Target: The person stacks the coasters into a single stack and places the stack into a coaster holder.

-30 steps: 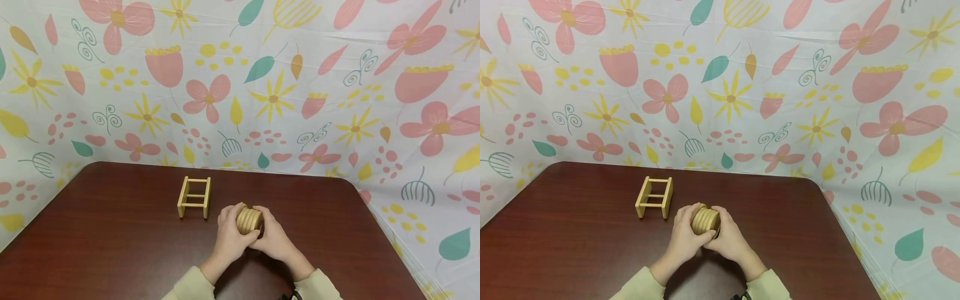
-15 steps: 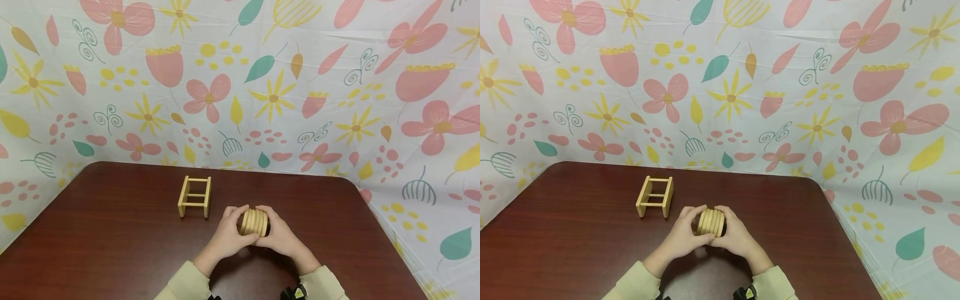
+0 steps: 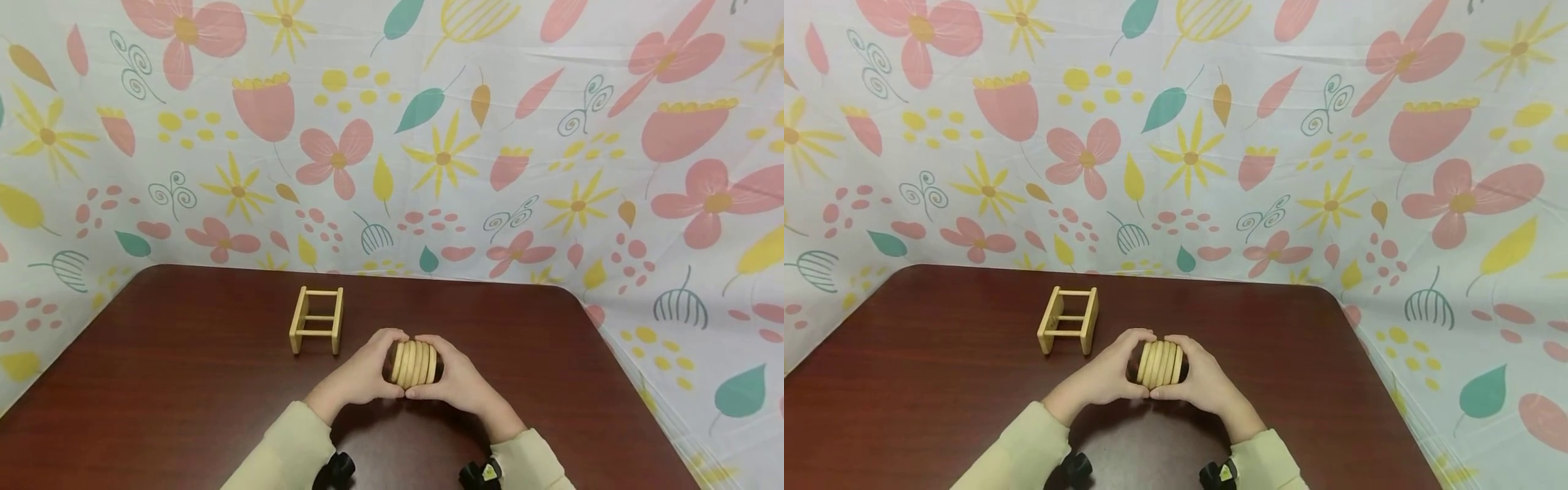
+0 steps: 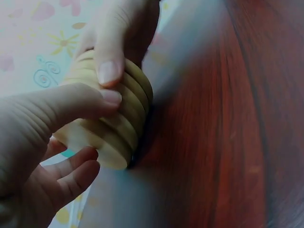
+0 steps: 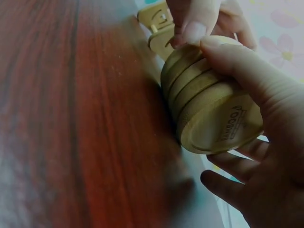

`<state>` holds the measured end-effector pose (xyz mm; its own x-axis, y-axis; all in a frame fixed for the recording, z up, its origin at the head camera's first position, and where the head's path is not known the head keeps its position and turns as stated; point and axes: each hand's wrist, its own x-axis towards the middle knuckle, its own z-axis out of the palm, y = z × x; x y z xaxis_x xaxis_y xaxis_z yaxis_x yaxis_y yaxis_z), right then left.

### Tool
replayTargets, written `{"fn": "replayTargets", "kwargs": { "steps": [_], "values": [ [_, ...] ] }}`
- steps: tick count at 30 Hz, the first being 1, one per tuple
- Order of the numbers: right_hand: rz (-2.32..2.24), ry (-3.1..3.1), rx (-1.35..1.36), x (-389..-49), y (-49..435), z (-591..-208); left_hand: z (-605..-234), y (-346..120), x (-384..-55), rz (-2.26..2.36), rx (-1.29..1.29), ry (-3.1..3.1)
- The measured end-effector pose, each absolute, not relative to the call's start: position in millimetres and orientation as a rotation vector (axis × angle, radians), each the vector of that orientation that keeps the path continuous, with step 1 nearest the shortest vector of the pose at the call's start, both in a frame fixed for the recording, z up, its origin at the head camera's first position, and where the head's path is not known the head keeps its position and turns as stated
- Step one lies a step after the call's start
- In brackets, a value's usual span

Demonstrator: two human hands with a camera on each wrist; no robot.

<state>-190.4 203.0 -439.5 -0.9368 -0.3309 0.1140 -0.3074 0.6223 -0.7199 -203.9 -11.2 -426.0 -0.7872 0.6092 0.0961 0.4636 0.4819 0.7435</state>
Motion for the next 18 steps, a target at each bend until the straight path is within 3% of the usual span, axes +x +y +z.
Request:
{"fn": "replayTargets", "kwargs": {
  "steps": [18],
  "values": [
    [-1.261,2.757,-0.602,-193,197,-440,-427,-10,-218,1.024,0.953,2.582]
  ]
}}
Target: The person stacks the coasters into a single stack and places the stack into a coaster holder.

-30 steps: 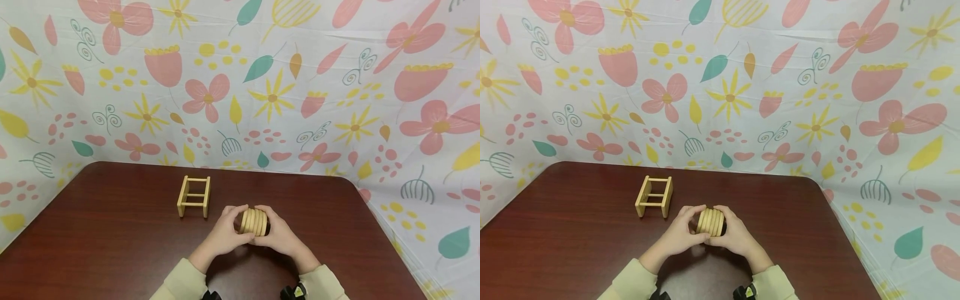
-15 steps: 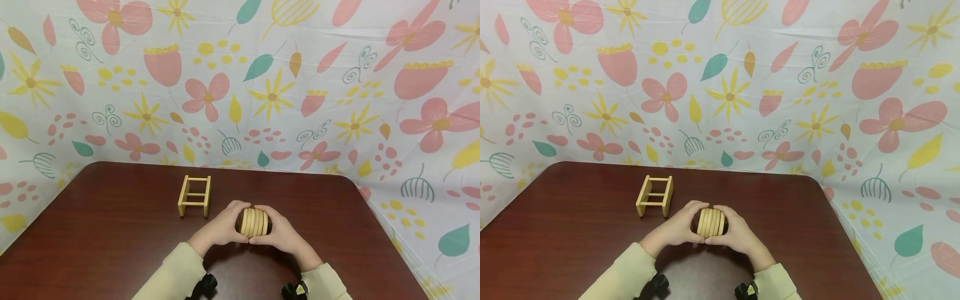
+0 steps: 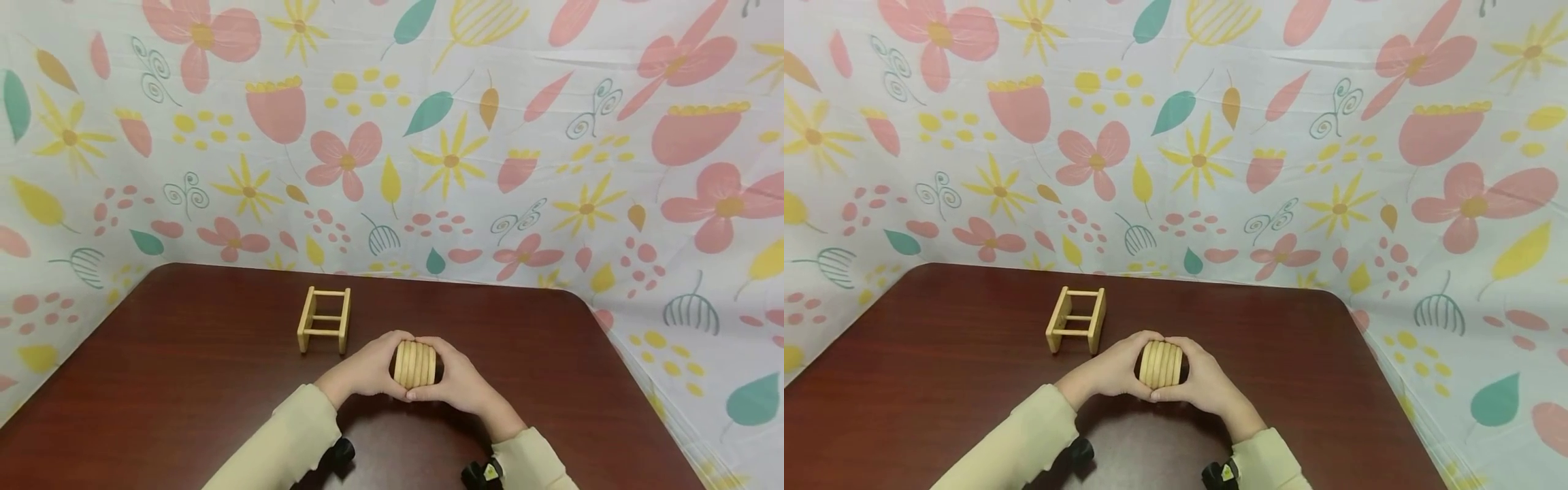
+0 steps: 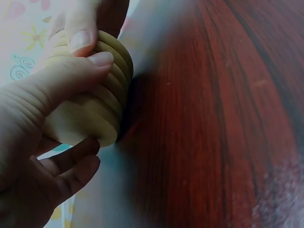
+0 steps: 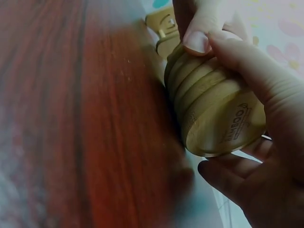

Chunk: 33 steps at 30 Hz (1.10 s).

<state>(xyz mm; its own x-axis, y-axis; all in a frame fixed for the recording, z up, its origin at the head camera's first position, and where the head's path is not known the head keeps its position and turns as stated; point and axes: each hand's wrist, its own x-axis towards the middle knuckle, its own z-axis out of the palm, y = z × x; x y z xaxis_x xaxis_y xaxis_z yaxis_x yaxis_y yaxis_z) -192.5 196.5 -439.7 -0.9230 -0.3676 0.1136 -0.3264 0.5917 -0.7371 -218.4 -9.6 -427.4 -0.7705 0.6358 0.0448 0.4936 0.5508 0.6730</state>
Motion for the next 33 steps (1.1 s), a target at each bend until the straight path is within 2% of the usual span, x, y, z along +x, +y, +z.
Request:
{"fn": "replayTargets", "kwargs": {
  "steps": [18,33],
  "values": [
    [-1.18,2.764,-0.68,-201,195,-435,-436,-14,-224,1.083,1.043,2.662],
    [-1.156,2.77,-0.735,-213,179,-413,-409,-33,-221,1.075,0.989,2.694]
  ]
}}
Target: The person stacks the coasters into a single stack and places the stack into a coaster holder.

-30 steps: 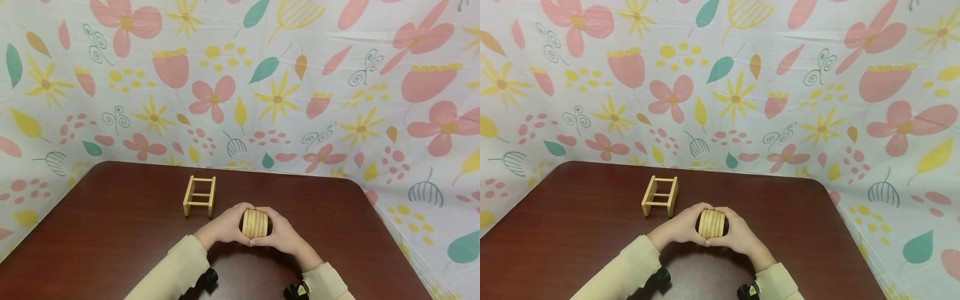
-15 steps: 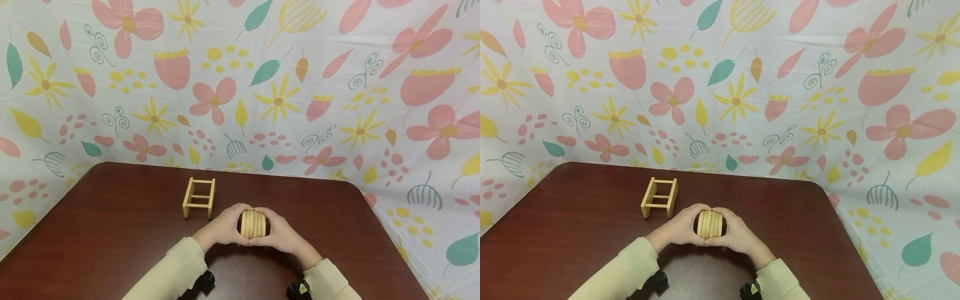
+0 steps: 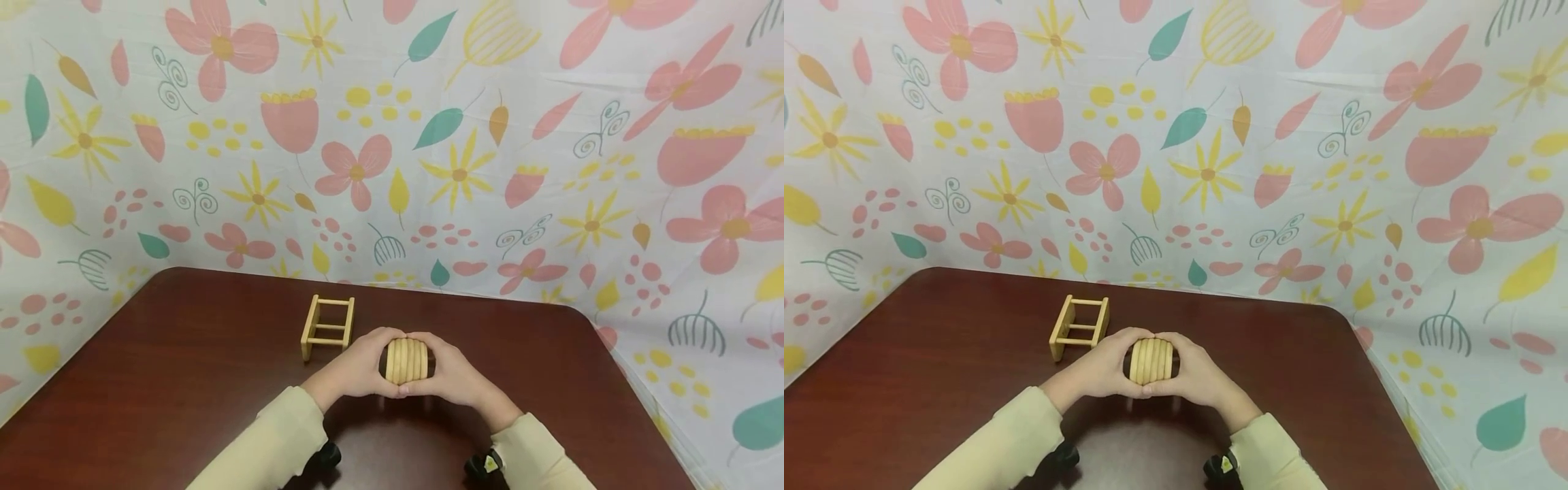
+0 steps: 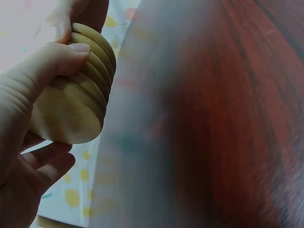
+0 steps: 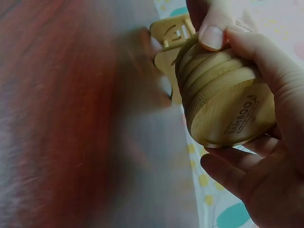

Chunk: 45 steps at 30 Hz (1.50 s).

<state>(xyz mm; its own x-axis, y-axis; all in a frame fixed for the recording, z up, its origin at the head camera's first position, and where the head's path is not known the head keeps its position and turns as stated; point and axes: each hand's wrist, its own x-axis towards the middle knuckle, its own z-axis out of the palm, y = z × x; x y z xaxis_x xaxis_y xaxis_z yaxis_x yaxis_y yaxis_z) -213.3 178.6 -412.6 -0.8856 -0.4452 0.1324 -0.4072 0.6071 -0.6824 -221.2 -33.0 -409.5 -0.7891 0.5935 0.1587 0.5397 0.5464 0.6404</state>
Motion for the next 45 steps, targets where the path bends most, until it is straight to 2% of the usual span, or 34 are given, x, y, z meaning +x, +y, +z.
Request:
{"fn": "replayTargets", "kwargs": {
  "steps": [12,45],
  "values": [
    [-1.22,2.74,-0.783,-227,151,-391,-381,-60,-225,1.128,0.932,2.707],
    [-1.273,2.646,-0.793,-261,90,-365,-346,-116,-245,1.145,0.738,2.734]
  ]
}}
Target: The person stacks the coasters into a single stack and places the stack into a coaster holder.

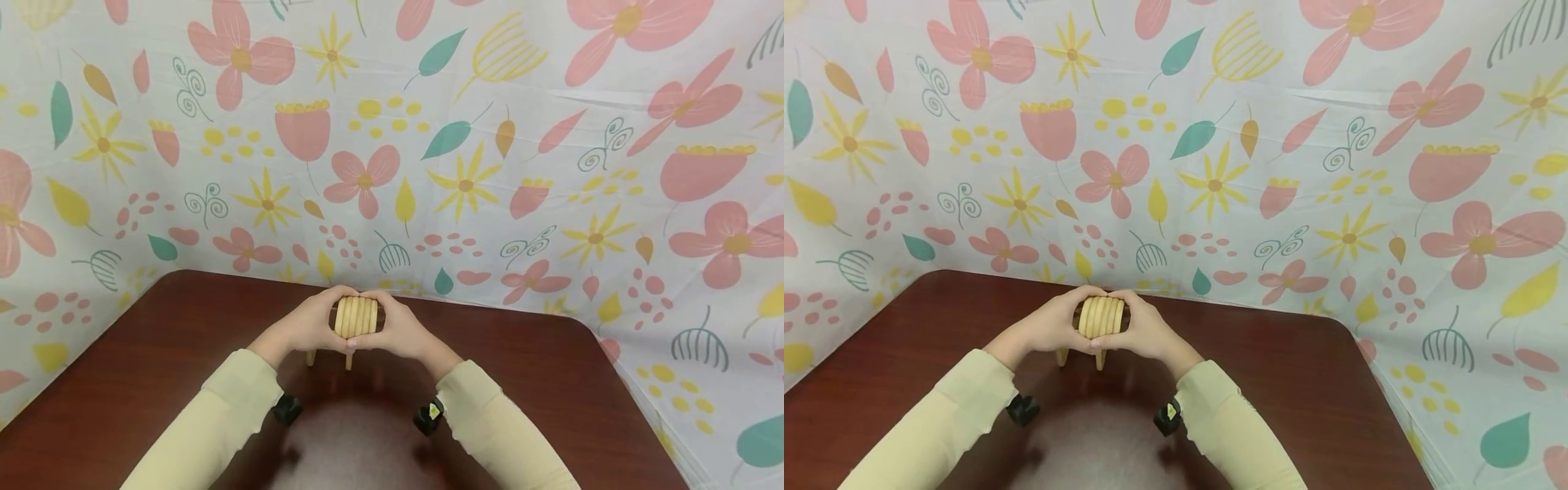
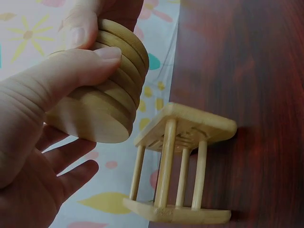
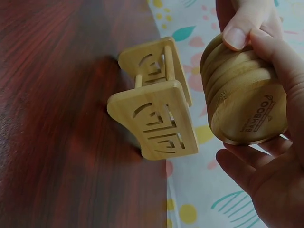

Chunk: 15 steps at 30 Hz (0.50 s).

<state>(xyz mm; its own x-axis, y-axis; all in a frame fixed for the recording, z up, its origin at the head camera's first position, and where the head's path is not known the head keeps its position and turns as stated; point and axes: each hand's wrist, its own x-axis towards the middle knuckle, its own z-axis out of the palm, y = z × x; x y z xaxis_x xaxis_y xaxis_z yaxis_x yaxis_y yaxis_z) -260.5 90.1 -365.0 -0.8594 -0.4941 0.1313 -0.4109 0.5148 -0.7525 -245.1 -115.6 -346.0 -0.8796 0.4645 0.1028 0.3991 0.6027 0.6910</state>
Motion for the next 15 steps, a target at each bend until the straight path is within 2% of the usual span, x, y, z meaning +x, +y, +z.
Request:
{"fn": "replayTargets", "kwargs": {
  "steps": [15],
  "values": [
    [-1.293,2.62,-0.806,-275,67,-373,-347,-131,-250,1.097,0.625,2.777]
  ]
}}
